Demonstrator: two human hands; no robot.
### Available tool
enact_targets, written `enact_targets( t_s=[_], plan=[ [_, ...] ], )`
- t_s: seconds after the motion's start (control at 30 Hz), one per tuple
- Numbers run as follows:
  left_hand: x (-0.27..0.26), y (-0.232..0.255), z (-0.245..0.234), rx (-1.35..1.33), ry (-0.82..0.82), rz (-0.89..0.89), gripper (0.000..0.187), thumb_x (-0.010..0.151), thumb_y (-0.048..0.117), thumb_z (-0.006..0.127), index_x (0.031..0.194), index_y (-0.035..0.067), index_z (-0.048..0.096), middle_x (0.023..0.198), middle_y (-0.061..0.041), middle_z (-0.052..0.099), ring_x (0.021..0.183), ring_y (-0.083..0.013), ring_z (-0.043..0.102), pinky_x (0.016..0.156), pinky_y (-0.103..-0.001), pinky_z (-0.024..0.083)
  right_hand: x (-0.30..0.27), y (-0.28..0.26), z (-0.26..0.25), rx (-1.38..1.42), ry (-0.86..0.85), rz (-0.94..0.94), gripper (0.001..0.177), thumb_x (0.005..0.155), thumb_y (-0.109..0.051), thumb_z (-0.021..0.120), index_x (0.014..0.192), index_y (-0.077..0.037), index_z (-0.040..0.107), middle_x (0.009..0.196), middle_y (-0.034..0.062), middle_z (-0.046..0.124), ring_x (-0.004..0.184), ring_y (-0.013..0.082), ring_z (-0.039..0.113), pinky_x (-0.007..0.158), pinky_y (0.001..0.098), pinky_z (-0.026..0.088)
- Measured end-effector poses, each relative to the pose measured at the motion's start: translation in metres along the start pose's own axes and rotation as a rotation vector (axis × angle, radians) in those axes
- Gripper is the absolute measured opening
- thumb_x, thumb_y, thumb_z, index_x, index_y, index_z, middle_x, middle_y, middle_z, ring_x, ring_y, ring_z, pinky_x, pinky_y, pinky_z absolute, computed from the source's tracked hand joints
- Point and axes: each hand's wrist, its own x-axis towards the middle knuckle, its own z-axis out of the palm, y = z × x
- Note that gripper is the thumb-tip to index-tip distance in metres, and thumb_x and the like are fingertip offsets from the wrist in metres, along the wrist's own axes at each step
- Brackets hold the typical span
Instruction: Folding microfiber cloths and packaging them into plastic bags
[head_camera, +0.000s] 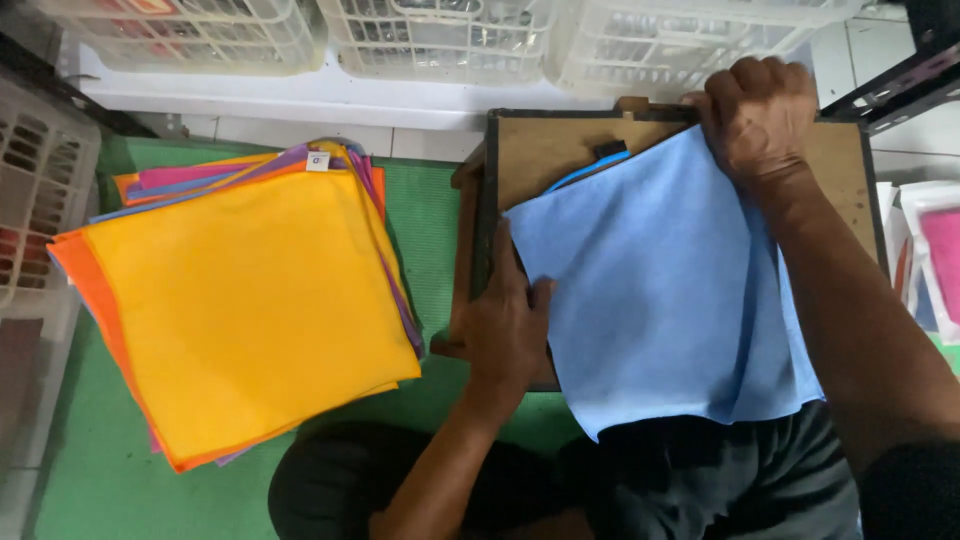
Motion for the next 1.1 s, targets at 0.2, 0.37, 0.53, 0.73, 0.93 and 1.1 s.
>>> enact_targets(
  t_s=[0.2, 0.37, 0.53, 0.73, 0.93, 1.1],
  plan=[
    [-0.001, -0.022, 0.021, 0.395, 0.281, 0.453, 0.053, 0.089, 0.012, 0.07, 0.141, 0.01, 0.058, 0.146, -0.02, 0.048, 0.124, -0.0363, 0.053, 0.098, -0.045, 0.047, 0.042, -0.078, -0.064, 0.547, -0.046, 0.096, 0.02, 0.102, -0.005, 0.069, 0.118, 0.0, 0.081, 0.091, 0.0142, 0.064, 0.069, 0.0286, 0.057, 0.065, 0.0399, 0.049],
    [0.003, -0.046, 0.036, 0.523, 0.237, 0.628, 0.052, 0.095, 0.019, 0.054, 0.146, 0.008, 0.056, 0.162, -0.015, 0.041, 0.154, -0.0395, 0.028, 0.122, -0.056, 0.025, 0.042, -0.104, -0.045, 0.511, -0.368, -0.098, 0.024, 0.09, -0.022, 0.066, 0.113, -0.017, 0.073, 0.098, 0.0112, 0.067, 0.101, 0.0346, 0.069, 0.077, 0.0471, 0.057],
    [0.005, -0.044, 0.033, 0.519, 0.2, 0.561, 0.06, 0.089, 0.017, 0.056, 0.148, 0.005, 0.052, 0.157, -0.01, 0.049, 0.152, -0.0383, 0.032, 0.117, -0.066, 0.028, 0.038, -0.089, -0.075, 0.382, -0.065, 0.033, 0.019, 0.096, -0.008, 0.068, 0.114, -0.012, 0.073, 0.108, 0.0088, 0.058, 0.102, 0.0306, 0.063, 0.082, 0.0391, 0.05],
    [0.004, -0.042, 0.029, 0.464, 0.072, 0.422, 0.061, 0.103, 0.041, 0.05, 0.153, 0.005, 0.043, 0.162, -0.009, 0.04, 0.153, -0.0394, 0.025, 0.112, -0.075, 0.027, -0.09, -0.037, -0.162, 0.674, -0.02, 0.753, 0.012, 0.107, 0.01, 0.057, 0.119, 0.007, 0.053, 0.093, 0.0168, 0.058, 0.074, 0.0264, 0.055, 0.07, 0.0397, 0.049],
    [0.007, -0.047, 0.033, 0.569, -0.012, 0.408, 0.072, 0.106, 0.048, 0.048, 0.161, 0.006, 0.029, 0.171, -0.008, 0.018, 0.157, -0.0362, 0.007, 0.114, -0.075, 0.023, -0.224, -0.092, -0.226, 0.419, -0.336, 1.141, 0.024, 0.1, -0.017, 0.081, 0.108, 0.004, 0.072, 0.08, 0.0141, 0.067, 0.067, 0.0293, 0.062, 0.065, 0.0409, 0.049],
    [0.008, -0.048, 0.034, 0.551, -0.042, 0.401, 0.069, 0.107, 0.045, 0.044, 0.161, 0.005, 0.028, 0.171, -0.009, 0.02, 0.157, -0.0351, 0.004, 0.114, -0.077, 0.019, -0.247, -0.118, -0.22, 0.5, -0.309, 1.362, 0.044, 0.091, -0.025, 0.087, 0.111, 0.005, 0.063, 0.088, 0.019, 0.067, 0.076, 0.033, 0.065, 0.073, 0.0439, 0.053]
  ],
)
